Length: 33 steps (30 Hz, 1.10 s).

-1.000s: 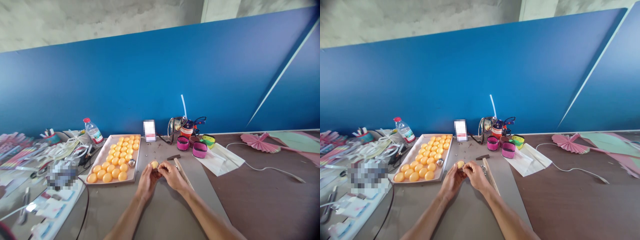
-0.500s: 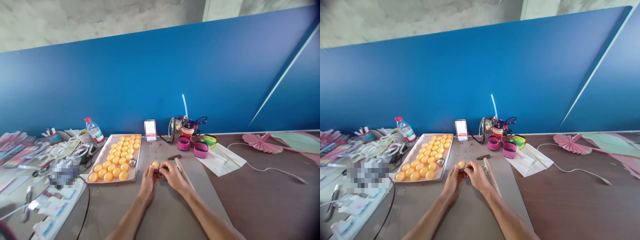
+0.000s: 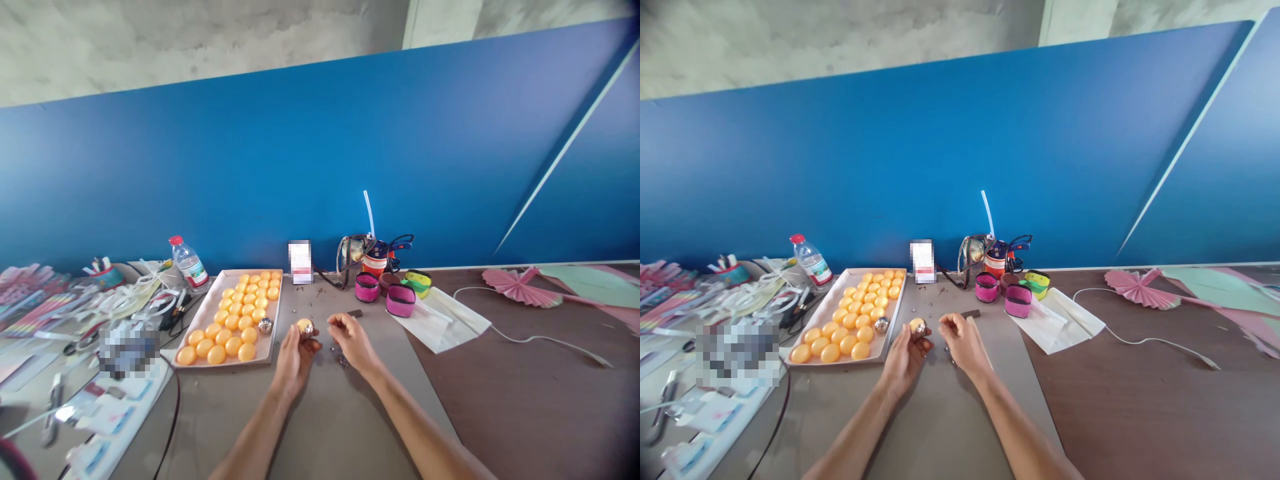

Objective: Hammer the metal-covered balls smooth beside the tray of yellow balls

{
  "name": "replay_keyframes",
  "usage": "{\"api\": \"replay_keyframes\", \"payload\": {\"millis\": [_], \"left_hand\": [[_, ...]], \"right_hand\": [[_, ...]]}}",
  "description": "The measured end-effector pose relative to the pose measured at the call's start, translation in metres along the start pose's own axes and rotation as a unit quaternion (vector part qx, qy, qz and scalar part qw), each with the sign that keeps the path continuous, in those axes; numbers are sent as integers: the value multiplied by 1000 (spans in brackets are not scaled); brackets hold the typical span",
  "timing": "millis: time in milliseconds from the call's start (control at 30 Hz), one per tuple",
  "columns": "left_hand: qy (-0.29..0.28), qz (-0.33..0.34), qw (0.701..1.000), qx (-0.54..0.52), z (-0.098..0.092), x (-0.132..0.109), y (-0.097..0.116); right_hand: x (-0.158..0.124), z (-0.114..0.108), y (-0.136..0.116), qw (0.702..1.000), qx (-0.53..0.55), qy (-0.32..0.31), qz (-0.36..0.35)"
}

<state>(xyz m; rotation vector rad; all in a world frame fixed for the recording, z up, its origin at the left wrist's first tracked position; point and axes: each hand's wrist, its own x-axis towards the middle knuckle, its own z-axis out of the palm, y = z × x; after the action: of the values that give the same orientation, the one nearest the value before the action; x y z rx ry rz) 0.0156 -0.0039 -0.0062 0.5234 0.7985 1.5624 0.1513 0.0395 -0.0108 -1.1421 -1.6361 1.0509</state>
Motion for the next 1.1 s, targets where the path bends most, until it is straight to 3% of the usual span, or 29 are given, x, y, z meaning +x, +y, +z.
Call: {"api": "replay_keyframes", "payload": {"millis": [100,233,400,600,700,800,967,1100], "left_hand": [[32,14,999,-32,-5,5,9],[44,24,997,-53,-8,8,14],[42,15,998,-46,-8,7,12],[25,10,999,-41,-9,6,9],[20,9,999,-37,-9,6,8],[25,7,999,-31,-9,7,8],[10,-5,1000,-22,-10,7,6],[-20,-27,999,-16,-7,4,6]], "right_hand": [[2,-6,10,984,-163,23,-60],[-5,-6,3,930,-347,-79,-92],[-13,-3,-8,889,-430,-119,-101],[-9,-5,1,879,-447,-123,-108],[-9,-5,0,894,-417,-106,-123],[-11,-4,-4,929,-339,-59,-134],[-10,1,-10,993,-109,-16,-48],[-7,1,-14,996,72,-51,13]]}}
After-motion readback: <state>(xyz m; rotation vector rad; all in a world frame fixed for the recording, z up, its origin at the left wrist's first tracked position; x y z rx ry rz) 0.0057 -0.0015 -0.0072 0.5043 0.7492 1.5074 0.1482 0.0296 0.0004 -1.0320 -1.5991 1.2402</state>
